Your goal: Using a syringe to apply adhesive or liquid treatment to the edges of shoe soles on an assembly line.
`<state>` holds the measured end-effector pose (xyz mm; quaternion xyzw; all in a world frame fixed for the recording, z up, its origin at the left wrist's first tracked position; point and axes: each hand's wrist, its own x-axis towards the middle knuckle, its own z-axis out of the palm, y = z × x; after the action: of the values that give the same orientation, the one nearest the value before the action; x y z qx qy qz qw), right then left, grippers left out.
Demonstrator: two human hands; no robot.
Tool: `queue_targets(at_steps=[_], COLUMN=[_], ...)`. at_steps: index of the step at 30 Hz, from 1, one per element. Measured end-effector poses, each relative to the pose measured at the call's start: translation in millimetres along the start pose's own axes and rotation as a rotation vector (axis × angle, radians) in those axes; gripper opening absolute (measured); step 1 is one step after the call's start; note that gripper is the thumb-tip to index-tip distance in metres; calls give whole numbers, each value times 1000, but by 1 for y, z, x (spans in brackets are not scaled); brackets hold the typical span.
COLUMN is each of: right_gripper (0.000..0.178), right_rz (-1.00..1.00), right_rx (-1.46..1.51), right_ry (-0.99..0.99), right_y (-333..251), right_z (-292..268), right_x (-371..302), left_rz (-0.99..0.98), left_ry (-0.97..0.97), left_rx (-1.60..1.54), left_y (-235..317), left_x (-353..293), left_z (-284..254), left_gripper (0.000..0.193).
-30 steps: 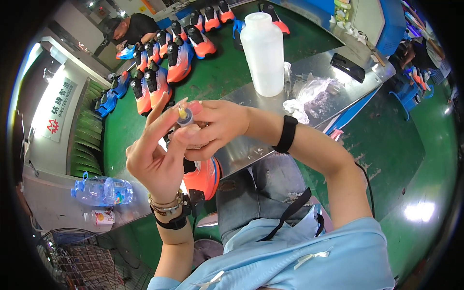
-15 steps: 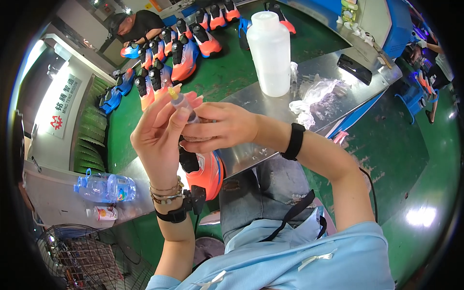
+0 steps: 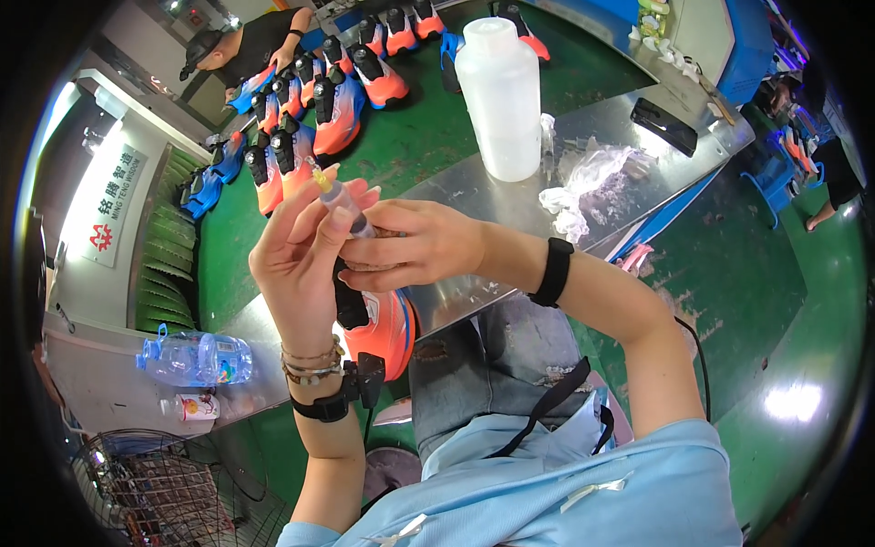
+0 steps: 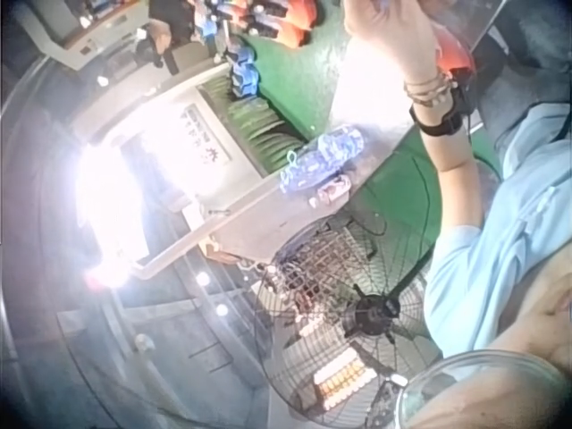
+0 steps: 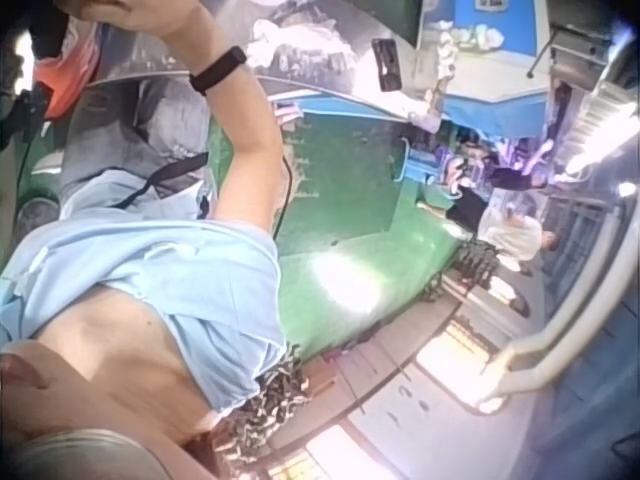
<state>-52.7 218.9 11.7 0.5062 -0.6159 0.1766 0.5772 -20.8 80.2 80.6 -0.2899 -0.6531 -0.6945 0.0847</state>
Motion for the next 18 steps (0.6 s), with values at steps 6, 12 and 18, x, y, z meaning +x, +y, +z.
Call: queue_targets(at_steps=[6, 12, 18], right_gripper=[31, 47, 49], right_rz=[47, 389, 1021], right_rx=[13, 299, 470], right_ry=[-65, -175, -37], right_y=[-3, -40, -88], right_z=[-11, -44, -113], right_x=[-7, -21, -49], left_rz=[-48, -340, -620], left_ry=[-8, 41, -241], left_rx=[-48, -253, -209], left_y=[-8, -21, -63], left_x=[1, -10, -22], left_z=[7, 30, 83], left_gripper=[26, 29, 38])
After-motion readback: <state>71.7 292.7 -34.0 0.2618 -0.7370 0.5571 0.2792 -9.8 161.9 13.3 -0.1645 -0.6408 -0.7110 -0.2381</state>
